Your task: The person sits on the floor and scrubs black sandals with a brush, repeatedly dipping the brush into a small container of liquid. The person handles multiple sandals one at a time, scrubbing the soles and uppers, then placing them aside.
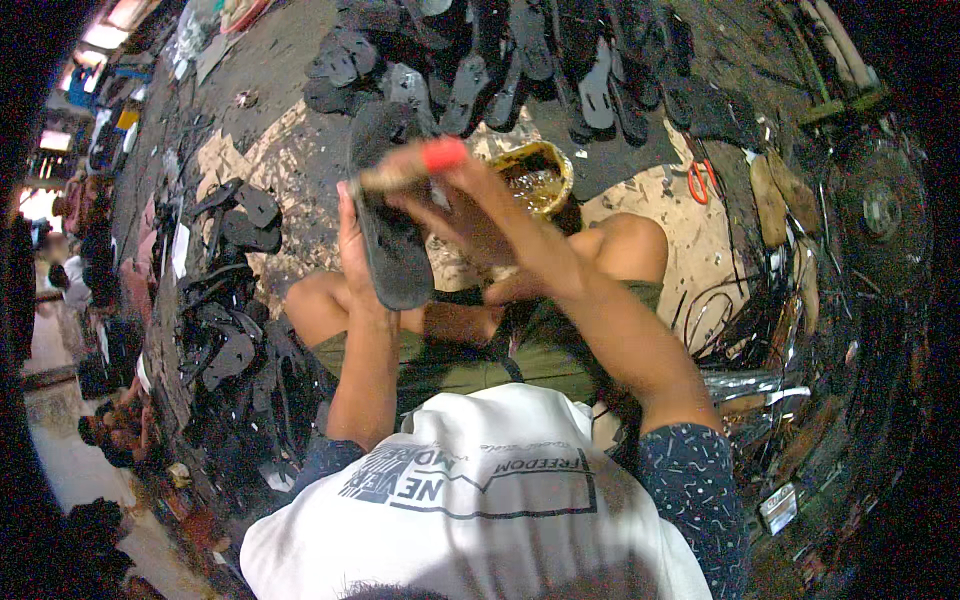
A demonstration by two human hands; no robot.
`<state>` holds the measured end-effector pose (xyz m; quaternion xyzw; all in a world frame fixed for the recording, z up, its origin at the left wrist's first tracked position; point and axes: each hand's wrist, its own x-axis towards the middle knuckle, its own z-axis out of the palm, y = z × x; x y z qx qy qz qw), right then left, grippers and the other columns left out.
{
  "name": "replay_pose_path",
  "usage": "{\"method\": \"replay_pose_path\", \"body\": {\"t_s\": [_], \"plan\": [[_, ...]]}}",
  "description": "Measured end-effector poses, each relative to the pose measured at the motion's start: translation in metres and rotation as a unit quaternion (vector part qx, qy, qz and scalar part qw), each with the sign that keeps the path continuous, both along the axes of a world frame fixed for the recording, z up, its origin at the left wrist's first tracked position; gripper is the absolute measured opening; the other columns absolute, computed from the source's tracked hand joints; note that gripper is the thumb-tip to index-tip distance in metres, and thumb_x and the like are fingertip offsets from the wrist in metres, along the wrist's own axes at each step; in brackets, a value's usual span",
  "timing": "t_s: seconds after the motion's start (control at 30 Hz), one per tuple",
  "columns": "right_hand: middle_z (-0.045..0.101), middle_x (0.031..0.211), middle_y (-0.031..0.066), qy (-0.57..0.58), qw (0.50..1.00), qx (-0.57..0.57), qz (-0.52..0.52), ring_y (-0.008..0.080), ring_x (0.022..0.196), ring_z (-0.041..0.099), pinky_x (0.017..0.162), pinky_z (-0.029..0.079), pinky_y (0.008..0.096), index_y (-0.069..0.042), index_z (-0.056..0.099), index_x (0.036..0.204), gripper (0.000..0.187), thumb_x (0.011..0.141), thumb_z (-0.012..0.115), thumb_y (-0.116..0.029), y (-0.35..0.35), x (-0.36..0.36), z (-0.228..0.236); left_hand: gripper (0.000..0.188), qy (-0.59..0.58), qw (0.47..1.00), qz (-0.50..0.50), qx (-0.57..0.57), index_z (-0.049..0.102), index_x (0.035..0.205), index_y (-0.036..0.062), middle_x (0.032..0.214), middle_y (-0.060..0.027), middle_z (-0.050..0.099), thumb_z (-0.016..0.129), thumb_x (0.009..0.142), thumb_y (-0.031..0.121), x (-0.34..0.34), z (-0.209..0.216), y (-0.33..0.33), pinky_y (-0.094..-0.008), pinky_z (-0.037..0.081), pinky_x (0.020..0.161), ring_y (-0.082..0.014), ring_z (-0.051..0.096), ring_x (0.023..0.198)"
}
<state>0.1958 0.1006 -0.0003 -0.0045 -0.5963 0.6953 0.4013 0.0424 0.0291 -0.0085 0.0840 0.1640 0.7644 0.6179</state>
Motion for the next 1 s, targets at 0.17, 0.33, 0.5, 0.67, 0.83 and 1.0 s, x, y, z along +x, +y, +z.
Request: {"method": "replay_pose_path", "body": {"t_s": [0.17, 0.33, 0.5, 0.67, 0.83, 1.0], "plan": [[0.067, 0.11, 0.0093, -0.114, 0.964, 0.213, -0.111, 0.0249, 0.108, 0.062, 0.094, 0.048, 0.0372, -0.008, 0.066, 0.111, 0.027, 0.085, 0.073, -0.008, -0.01, -0.005, 0.028, 0.062, 0.041, 0.998, -0.021, -0.04, 0.056, 0.127, 0.0023, 0.12, -0.0176, 0.064, 0.048, 0.097, 0.056, -0.03, 0.011, 0.0, -0.0408, 0.057, 0.082, -0.0278, 0.066, 0.097], [0.059, 0.123, 0.0107, -0.23, 0.893, 0.345, -0.175, 0.0273, 0.116, 0.056, 0.098, 0.045, 0.0403, -0.007, 0.063, 0.119, 0.042, 0.079, 0.076, -0.012, -0.007, 0.021, -0.003, 0.059, 0.054, 0.992, 0.027, -0.115, 0.059, 0.121, 0.0054, 0.103, -0.0127, 0.068, 0.045, 0.097, 0.058, -0.007, 0.008, 0.018, -0.0334, 0.057, 0.07, -0.0226, 0.067, 0.079], [0.059, 0.125, 0.0128, -0.235, 0.84, 0.423, -0.246, 0.0284, 0.119, 0.055, 0.101, 0.043, 0.0401, -0.006, 0.064, 0.119, 0.039, 0.081, 0.071, -0.015, 0.0, 0.028, -0.002, 0.063, 0.093, 0.987, 0.026, -0.127, 0.058, 0.126, 0.0049, 0.107, -0.01, 0.068, 0.045, 0.097, 0.059, 0.011, 0.025, 0.028, -0.0339, 0.056, 0.079, -0.0191, 0.066, 0.086], [0.067, 0.109, 0.0097, -0.306, 0.947, 0.06, -0.074, 0.0237, 0.1, 0.064, 0.091, 0.05, 0.0347, -0.006, 0.066, 0.116, 0.029, 0.089, 0.069, -0.016, -0.028, 0.068, 0.018, 0.065, 0.166, 0.965, -0.011, -0.203, 0.054, 0.133, 0.0052, 0.118, -0.0123, 0.065, 0.042, 0.098, 0.059, 0.022, -0.013, 0.053, -0.0389, 0.053, 0.089, -0.024, 0.063, 0.101], [0.062, 0.104, 0.003, -0.209, 0.883, -0.106, -0.406, 0.0099, 0.094, 0.057, 0.086, 0.047, 0.0259, -0.003, 0.055, 0.117, 0.03, 0.093, 0.067, -0.015, -0.005, 0.13, 0.069, 0.061, 0.085, 0.979, -0.155, -0.105, 0.053, 0.134, 0.0062, 0.125, -0.015, 0.063, 0.038, 0.1, 0.054, 0.033, -0.07, 0.164, -0.0419, 0.053, 0.09, -0.0274, 0.064, 0.106], [0.061, 0.105, 0.0029, -0.189, 0.885, -0.054, -0.422, 0.0093, 0.094, 0.056, 0.086, 0.046, 0.0252, -0.003, 0.055, 0.118, 0.031, 0.092, 0.068, -0.015, 0.004, 0.112, 0.065, 0.099, 0.175, 0.955, -0.027, -0.237, -0.001, 0.156, 0.01, 0.154, -0.024, 0.029, 0.044, 0.091, 0.07, -0.03, 0.012, 0.267, -0.0553, 0.043, 0.1, -0.0374, 0.049, 0.128]]}}
